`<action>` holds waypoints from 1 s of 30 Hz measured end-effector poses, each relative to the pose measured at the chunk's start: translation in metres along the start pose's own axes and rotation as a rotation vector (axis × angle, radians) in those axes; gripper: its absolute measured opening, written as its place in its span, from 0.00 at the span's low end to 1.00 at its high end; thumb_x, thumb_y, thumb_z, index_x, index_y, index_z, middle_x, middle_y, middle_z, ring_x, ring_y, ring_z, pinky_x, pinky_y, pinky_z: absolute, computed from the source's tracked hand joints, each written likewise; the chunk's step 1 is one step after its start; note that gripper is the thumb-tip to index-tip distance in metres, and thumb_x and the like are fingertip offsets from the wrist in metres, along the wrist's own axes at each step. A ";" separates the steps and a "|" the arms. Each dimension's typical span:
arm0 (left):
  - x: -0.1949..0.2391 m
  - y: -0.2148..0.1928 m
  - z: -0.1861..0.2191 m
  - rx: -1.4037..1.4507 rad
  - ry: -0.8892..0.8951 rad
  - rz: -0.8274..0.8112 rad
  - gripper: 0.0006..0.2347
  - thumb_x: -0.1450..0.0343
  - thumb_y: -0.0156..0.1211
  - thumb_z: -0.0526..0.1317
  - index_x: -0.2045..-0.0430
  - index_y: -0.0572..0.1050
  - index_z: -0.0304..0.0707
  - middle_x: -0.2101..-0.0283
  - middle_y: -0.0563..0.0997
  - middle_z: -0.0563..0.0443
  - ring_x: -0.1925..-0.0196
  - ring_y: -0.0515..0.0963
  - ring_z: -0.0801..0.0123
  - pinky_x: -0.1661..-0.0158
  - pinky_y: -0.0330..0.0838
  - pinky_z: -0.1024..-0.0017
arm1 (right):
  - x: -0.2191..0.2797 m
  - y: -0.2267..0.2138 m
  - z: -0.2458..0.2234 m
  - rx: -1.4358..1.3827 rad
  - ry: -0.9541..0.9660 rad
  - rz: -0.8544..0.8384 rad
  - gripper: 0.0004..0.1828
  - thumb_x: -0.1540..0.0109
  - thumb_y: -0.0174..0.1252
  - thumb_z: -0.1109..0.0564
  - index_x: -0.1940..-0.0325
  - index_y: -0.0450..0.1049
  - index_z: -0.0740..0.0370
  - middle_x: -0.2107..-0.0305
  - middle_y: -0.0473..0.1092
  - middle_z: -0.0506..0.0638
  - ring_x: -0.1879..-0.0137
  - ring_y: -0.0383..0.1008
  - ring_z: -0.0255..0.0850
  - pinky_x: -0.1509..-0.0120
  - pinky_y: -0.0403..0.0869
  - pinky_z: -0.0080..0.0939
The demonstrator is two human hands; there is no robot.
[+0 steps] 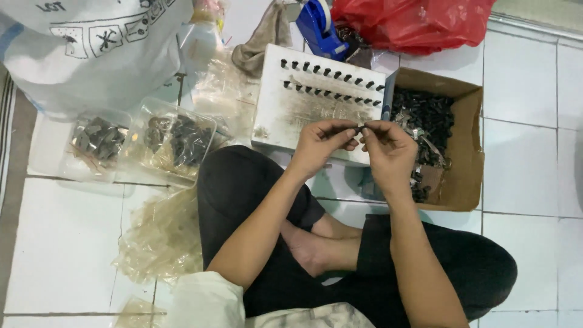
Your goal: Applying small black caps onto a grid of pins on a template board while sitting on the floor.
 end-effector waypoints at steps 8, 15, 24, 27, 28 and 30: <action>0.002 -0.002 0.005 -0.174 0.068 -0.025 0.07 0.29 0.65 0.27 0.60 0.82 0.26 0.68 0.85 0.34 0.66 0.86 0.63 0.64 0.86 0.70 | 0.007 0.005 -0.026 0.333 -0.157 -0.015 0.05 0.35 0.64 0.73 0.57 0.82 0.71 0.72 0.76 0.63 0.66 0.80 0.51 0.65 0.76 0.43; 0.002 0.000 -0.003 -0.252 0.052 -0.047 0.06 0.30 0.65 0.26 0.61 0.83 0.29 0.69 0.85 0.36 0.66 0.86 0.65 0.63 0.85 0.71 | 0.013 0.005 -0.021 0.276 -0.101 0.014 0.06 0.37 0.62 0.74 0.59 0.82 0.72 0.73 0.76 0.64 0.67 0.80 0.51 0.65 0.78 0.45; 0.001 -0.003 -0.042 -0.428 0.005 -0.088 0.07 0.30 0.66 0.28 0.60 0.84 0.32 0.66 0.86 0.35 0.63 0.87 0.61 0.62 0.83 0.68 | 0.029 -0.017 0.024 0.250 -0.035 0.043 0.06 0.38 0.65 0.71 0.61 0.84 0.66 0.76 0.76 0.59 0.67 0.81 0.49 0.67 0.77 0.42; 0.004 0.000 -0.044 -0.438 0.001 -0.065 0.07 0.30 0.65 0.28 0.60 0.84 0.34 0.64 0.86 0.37 0.61 0.86 0.64 0.60 0.82 0.69 | 0.032 -0.024 0.029 0.271 0.020 0.015 0.06 0.38 0.66 0.69 0.59 0.84 0.65 0.73 0.77 0.60 0.64 0.82 0.49 0.65 0.78 0.40; 0.003 0.001 -0.048 -0.440 -0.005 -0.068 0.07 0.30 0.65 0.28 0.60 0.84 0.34 0.64 0.86 0.37 0.61 0.86 0.64 0.60 0.82 0.69 | 0.029 -0.025 0.034 0.270 0.026 0.018 0.06 0.38 0.66 0.69 0.59 0.84 0.65 0.73 0.77 0.60 0.64 0.82 0.49 0.65 0.78 0.40; -0.003 0.003 -0.056 -0.430 0.017 0.007 0.07 0.29 0.66 0.30 0.59 0.84 0.37 0.64 0.87 0.40 0.61 0.86 0.68 0.62 0.82 0.72 | 0.021 -0.027 0.043 0.091 0.149 0.000 0.08 0.37 0.67 0.67 0.53 0.82 0.68 0.67 0.78 0.62 0.58 0.78 0.42 0.58 0.79 0.40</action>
Point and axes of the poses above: each hand's wrist, its own x-axis away from the middle knuckle, its own y-axis out of the palm, z = x × y, the point moved 1 cm from there along -x, towards the middle knuckle
